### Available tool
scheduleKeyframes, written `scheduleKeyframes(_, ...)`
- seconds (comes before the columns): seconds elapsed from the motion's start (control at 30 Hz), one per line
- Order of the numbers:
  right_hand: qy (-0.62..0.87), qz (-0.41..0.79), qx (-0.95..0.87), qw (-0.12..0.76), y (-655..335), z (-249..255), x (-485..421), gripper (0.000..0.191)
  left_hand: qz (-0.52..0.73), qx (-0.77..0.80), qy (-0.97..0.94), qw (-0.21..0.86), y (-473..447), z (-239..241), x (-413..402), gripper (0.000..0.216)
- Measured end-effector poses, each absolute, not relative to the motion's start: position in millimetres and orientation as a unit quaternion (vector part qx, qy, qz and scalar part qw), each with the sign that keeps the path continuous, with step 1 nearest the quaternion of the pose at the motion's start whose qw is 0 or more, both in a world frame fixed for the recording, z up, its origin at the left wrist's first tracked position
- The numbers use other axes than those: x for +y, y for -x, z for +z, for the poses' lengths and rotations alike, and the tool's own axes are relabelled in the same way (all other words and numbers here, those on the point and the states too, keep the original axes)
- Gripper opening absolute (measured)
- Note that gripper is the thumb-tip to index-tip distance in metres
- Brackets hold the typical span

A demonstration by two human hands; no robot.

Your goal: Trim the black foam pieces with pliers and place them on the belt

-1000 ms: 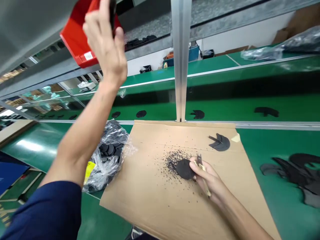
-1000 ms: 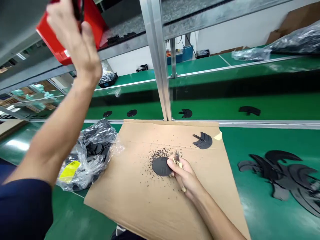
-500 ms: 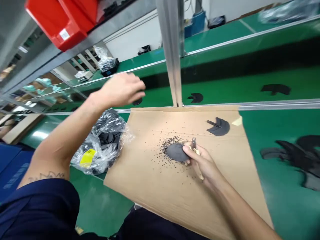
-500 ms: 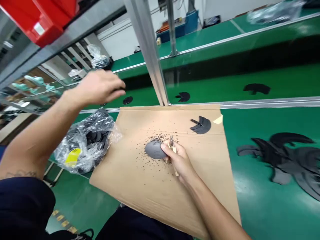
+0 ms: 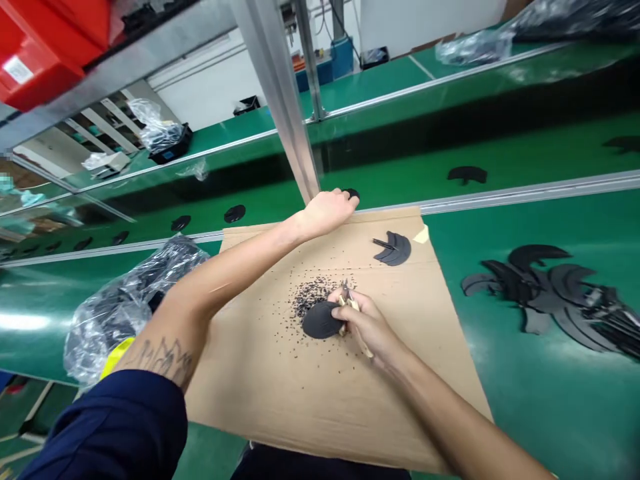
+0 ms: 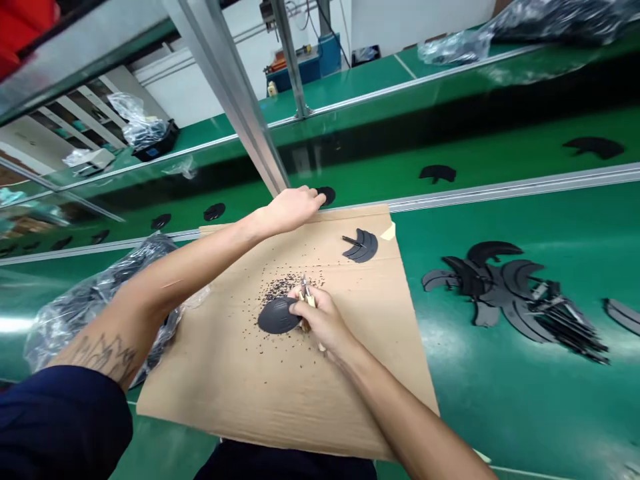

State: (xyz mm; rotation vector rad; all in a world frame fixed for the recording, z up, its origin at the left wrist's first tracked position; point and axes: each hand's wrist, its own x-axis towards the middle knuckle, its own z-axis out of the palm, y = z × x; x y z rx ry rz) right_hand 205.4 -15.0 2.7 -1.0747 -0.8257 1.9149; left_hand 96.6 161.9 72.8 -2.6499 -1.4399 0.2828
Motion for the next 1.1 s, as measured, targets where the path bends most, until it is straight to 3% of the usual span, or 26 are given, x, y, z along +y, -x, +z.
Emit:
scheduleKeyframes(0.2, 0.41, 0.75, -0.356, 0.378, -209.2, 6.8, -17.9, 0.014, 0.083, -0.566, 0.819, 0.039, -145.3, 49.2, 208.9, 0.036)
scheduleKeyframes(0.4, 0.392, 0.762, -0.346, 0.382, -208.9, 6.6, -18.8, 0.013, -0.028, -0.497, 0.867, 0.026, -130.7, 65.4, 183.9, 0.042)
scheduleKeyframes(0.53, 0.375, 0.763, -0.365, 0.38, -210.1, 7.0, -18.2, 0.017, -0.268, -0.417, 0.857, -0.139, -75.5, 75.4, 133.1, 0.025)
scheduleKeyframes(0.67, 0.349, 0.731, -0.441, 0.386, -212.8, 7.6, -16.2, 0.022, -0.391, -0.464, 0.732, -0.31, -7.0, 65.0, 69.6, 0.025)
scheduleKeyframes(0.87, 0.345, 0.659, -0.557, 0.37, -209.4, 11.2, -17.1, 0.025, -0.467, -0.511, 0.52, -0.5, 27.2, 23.4, 5.6, 0.041)
scheduleKeyframes(1.0, 0.356, 0.583, -0.625, 0.377, -200.7, 10.8, -21.7, 0.022, -0.44, -0.466, 0.55, -0.535, 13.2, 6.1, -12.9, 0.036)
scheduleKeyframes(1.1, 0.362, 0.506, -0.665, 0.413, -196.5, 8.1, -25.6, 0.011, -0.435, -0.448, 0.571, -0.532, 6.0, 2.0, -22.6, 0.044)
